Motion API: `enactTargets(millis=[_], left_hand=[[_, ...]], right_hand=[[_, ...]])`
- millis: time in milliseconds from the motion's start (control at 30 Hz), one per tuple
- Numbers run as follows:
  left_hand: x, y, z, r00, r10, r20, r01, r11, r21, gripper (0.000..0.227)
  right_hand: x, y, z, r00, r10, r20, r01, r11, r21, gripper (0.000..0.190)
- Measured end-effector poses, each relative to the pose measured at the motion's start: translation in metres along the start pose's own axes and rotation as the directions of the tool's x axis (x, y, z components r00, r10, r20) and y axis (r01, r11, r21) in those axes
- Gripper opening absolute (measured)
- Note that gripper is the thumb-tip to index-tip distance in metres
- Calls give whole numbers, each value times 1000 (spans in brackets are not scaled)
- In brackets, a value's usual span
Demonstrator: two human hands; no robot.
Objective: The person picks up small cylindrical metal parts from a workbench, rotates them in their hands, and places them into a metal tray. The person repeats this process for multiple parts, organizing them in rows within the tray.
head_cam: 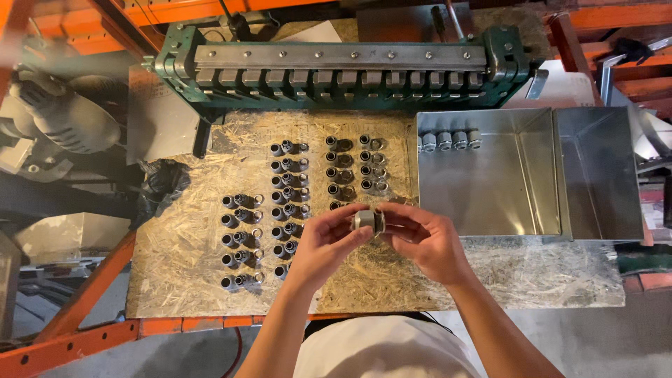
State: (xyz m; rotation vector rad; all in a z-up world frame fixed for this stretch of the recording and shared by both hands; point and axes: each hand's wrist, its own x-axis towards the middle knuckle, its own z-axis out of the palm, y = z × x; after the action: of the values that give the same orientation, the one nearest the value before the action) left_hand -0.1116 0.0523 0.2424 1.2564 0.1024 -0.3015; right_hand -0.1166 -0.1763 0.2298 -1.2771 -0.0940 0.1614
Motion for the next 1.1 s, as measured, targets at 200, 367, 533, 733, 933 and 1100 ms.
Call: enactTargets(millis=[200, 367, 533, 733, 933, 1100], left_hand=[[0, 0, 4, 1000, -11, 9, 11, 999, -35, 55], [-7, 15, 9, 997, -73, -2, 73, 993, -95, 59], [-7, 21, 9, 985, -172, 16, 173, 980, -99, 60], [-19, 46, 11, 973, -225, 55, 229, 969, -90, 62], [-24, 60, 11, 984, -76, 159, 47, 983, 179, 66], [-31, 50, 16, 985, -8, 175, -26, 981, 192, 62]], right_hand=[[-1, -23, 1, 998, -61, 15, 63, 979, -195, 60], [-3, -44, 3, 979, -186, 80, 202, 879, -431, 61], [-9, -53, 11, 909, -363, 203, 411, 707, -576, 55], [-11, -55, 3, 939, -251, 234, 338, 794, -505, 50], [-17, -49, 8, 993, -6, 115, 42, 950, -310, 51], [-19, -77, 26, 990, 139, -31, -140, 917, -375, 38]])
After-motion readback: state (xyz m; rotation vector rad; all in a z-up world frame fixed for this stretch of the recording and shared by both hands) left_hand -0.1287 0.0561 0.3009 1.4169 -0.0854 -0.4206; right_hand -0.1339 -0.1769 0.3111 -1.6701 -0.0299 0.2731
